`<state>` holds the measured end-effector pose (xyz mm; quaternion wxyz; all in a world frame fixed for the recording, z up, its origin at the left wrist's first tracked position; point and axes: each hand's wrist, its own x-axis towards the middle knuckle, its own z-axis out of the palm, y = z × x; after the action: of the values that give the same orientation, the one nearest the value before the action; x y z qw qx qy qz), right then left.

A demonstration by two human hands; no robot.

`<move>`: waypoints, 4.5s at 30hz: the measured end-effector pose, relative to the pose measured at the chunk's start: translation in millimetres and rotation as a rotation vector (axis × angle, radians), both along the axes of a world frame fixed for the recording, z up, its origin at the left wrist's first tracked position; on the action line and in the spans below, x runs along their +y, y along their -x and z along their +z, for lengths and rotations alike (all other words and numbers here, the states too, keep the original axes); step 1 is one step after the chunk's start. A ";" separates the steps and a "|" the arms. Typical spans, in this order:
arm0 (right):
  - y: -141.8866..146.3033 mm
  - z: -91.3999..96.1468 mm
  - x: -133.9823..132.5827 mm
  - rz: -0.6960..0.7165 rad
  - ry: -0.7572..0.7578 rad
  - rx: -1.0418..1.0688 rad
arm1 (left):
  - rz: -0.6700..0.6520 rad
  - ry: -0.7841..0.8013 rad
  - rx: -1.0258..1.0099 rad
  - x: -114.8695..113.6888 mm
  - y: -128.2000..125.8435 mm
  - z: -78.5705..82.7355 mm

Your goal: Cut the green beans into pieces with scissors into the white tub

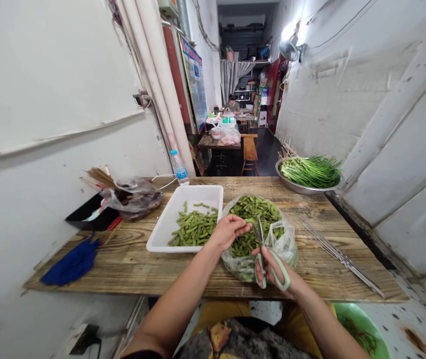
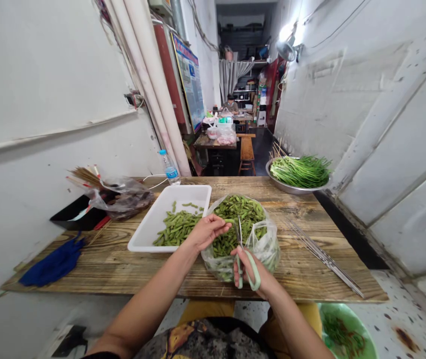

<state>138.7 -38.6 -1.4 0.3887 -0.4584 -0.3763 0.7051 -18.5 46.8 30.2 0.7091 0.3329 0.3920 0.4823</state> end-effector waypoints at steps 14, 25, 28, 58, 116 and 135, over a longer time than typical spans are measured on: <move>2.5 9.2 -2.1 -0.014 -0.032 0.013 | 0.035 0.017 0.012 -19.9 -19.8 -5.6; 0.7 8.1 -1.4 -0.015 -0.054 -0.064 | 0.006 0.030 0.033 -25.0 -17.3 -4.1; 2.3 6.6 -0.6 -0.018 -0.029 -0.129 | 0.001 0.032 0.060 -22.7 -11.6 -7.9; -14.7 -6.2 -4.0 -0.050 0.011 0.066 | 0.118 -0.688 1.225 85.8 -36.3 -52.6; 0.9 11.5 -2.7 -0.011 -0.061 -0.106 | -0.044 0.025 0.102 -6.2 -8.0 -8.2; -20.1 6.1 -3.2 -0.040 0.060 0.161 | -0.076 -0.849 1.364 60.9 -25.3 -5.0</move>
<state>158.8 -41.8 4.6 0.4180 -0.4189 -0.3133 0.7427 6.8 107.7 25.2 0.1422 0.8085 0.5104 0.2561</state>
